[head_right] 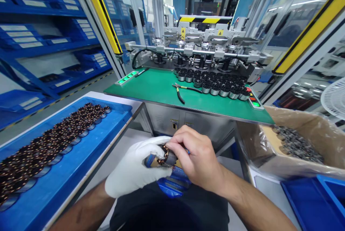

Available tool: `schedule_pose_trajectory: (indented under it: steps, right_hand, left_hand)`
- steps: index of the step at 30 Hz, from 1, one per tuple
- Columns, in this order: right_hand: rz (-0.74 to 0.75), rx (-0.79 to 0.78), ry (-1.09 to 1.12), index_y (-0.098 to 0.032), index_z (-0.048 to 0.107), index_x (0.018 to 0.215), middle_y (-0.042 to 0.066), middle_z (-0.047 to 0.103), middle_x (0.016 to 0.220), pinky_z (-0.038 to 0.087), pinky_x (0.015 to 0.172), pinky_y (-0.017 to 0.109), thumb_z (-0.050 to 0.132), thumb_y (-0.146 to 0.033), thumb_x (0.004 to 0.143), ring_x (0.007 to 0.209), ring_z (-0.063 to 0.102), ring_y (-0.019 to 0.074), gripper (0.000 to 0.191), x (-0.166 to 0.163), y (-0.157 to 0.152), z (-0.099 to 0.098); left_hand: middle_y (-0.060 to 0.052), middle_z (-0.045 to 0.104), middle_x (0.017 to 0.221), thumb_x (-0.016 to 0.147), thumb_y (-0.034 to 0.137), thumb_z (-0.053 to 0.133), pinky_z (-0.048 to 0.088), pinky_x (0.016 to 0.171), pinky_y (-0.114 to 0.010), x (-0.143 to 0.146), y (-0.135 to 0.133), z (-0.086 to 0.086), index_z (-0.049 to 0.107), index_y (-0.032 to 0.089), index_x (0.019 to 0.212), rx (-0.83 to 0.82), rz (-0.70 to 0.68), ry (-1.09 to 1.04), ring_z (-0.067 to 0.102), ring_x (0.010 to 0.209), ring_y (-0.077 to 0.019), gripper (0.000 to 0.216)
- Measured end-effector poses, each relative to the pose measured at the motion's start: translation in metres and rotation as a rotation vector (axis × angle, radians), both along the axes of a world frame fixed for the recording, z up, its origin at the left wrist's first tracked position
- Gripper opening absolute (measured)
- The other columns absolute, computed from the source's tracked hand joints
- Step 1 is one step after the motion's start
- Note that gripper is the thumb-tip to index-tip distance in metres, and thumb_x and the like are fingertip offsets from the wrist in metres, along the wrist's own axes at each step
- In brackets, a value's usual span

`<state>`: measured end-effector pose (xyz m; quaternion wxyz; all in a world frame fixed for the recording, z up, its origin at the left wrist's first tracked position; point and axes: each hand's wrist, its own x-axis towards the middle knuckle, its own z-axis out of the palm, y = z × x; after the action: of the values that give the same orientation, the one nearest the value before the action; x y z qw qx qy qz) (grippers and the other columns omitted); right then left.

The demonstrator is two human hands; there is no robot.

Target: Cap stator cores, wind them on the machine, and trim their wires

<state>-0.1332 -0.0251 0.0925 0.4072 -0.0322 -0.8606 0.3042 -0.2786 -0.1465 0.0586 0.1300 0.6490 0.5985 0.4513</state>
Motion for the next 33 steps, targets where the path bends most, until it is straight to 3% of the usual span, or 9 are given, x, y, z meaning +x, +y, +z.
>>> schedule_pose_trajectory:
  steps: [4, 8, 13, 15, 18, 21, 23, 29, 33]
  right_hand:
    - [0.024, 0.007, 0.021, -0.012, 0.063, 0.078, 0.003, 0.061, 0.072, 0.047, 0.061, 0.02, 0.06, -0.006, 0.089, 0.067, 0.057, 0.0091, 0.013, -0.001, 0.0, 0.001]
    - [0.055, -0.009, 0.034, -0.013, 0.064, 0.079, 0.003, 0.061, 0.071, 0.046, 0.06, 0.021, 0.06, -0.006, 0.089, 0.066, 0.057, 0.0095, 0.012, 0.0, -0.005, -0.001]
    - [0.176, -0.073, -0.036, -0.016, 0.062, 0.079, 0.002, 0.063, 0.073, 0.049, 0.061, 0.023, 0.058, -0.018, 0.093, 0.067, 0.059, 0.0114, 0.015, -0.009, 0.01, 0.005]
    - [0.08, -0.025, -0.178, -0.017, 0.062, 0.086, 0.003, 0.067, 0.081, 0.052, 0.067, 0.023, 0.054, -0.026, 0.096, 0.074, 0.063, 0.0129, 0.016, -0.028, 0.037, 0.011]
    - [-0.318, 0.186, -0.419, -0.014, 0.062, 0.112, 0.01, 0.068, 0.112, 0.051, 0.088, 0.028, 0.056, -0.03, 0.094, 0.1, 0.064, 0.0175, 0.025, -0.073, 0.088, 0.014]
    - [-0.421, 0.274, -0.54, -0.008, 0.063, 0.115, 0.018, 0.065, 0.12, 0.044, 0.1, 0.038, 0.066, -0.038, 0.087, 0.113, 0.059, 0.0274, 0.041, -0.115, 0.128, 0.005]
    - [-0.481, 0.322, -0.633, -0.005, 0.064, 0.115, 0.023, 0.065, 0.116, 0.042, 0.099, 0.045, 0.064, -0.047, 0.087, 0.112, 0.057, 0.0334, 0.05, -0.13, 0.139, -0.004]
    - [-0.532, 0.452, -0.78, -0.008, 0.059, 0.125, 0.024, 0.06, 0.121, 0.043, 0.091, 0.053, 0.045, -0.058, 0.093, 0.117, 0.047, 0.041, 0.061, -0.116, 0.137, -0.013]
    - [-0.455, 0.532, -0.795, -0.008, 0.056, 0.13, 0.023, 0.059, 0.114, 0.048, 0.085, 0.048, 0.053, -0.048, 0.091, 0.104, 0.055, 0.0367, 0.055, -0.081, 0.13, -0.01]
  left_hand:
    - [-0.003, 0.073, 0.106, 0.068, 0.021, 0.081, 0.058, 0.084, -0.03, 0.0, 0.001, 0.004, 0.067, 0.022, 0.103, -0.042, 0.045, -0.139, 0.071, 0.093, -0.0201, 0.037]
    - [-0.006, 0.067, 0.116, 0.073, 0.025, 0.08, 0.058, 0.085, -0.031, -0.001, -0.001, -0.018, 0.059, 0.027, 0.12, 0.191, -0.017, -0.381, 0.069, 0.102, -0.0214, 0.051]
    - [-0.007, 0.059, 0.121, 0.077, 0.013, 0.074, 0.054, 0.094, -0.034, -0.009, -0.007, -0.028, 0.057, 0.031, 0.124, 0.357, -0.031, -0.058, 0.06, 0.113, -0.0205, 0.053]
    - [-0.008, 0.058, 0.12, 0.076, 0.011, 0.074, 0.055, 0.092, -0.034, -0.012, -0.009, -0.027, 0.057, 0.03, 0.12, 0.377, 0.017, -0.073, 0.06, 0.111, -0.0205, 0.051]
    - [-0.008, 0.057, 0.121, 0.075, 0.007, 0.073, 0.054, 0.092, -0.036, -0.013, -0.011, -0.028, 0.057, 0.029, 0.116, 0.398, 0.094, -0.151, 0.06, 0.111, -0.0212, 0.049]
    - [-0.008, 0.059, 0.121, 0.074, 0.007, 0.073, 0.053, 0.094, -0.036, -0.013, -0.013, -0.033, 0.058, 0.027, 0.113, 0.427, 0.163, -0.212, 0.06, 0.114, -0.0217, 0.046]
    - [-0.009, 0.059, 0.121, 0.074, 0.009, 0.073, 0.052, 0.095, -0.036, -0.014, -0.015, -0.035, 0.061, 0.025, 0.108, 0.409, 0.222, -0.287, 0.059, 0.116, -0.0225, 0.04]
    - [-0.008, 0.062, 0.12, 0.075, 0.011, 0.071, 0.05, 0.1, -0.033, -0.017, -0.022, -0.027, 0.065, 0.022, 0.107, 0.288, 0.32, -0.592, 0.061, 0.114, -0.0207, 0.035]
    - [-0.009, 0.064, 0.115, 0.082, 0.017, 0.067, 0.051, 0.097, -0.032, -0.017, -0.024, -0.025, 0.066, 0.02, 0.095, 0.327, 0.327, -0.563, 0.061, 0.114, -0.0212, 0.013]
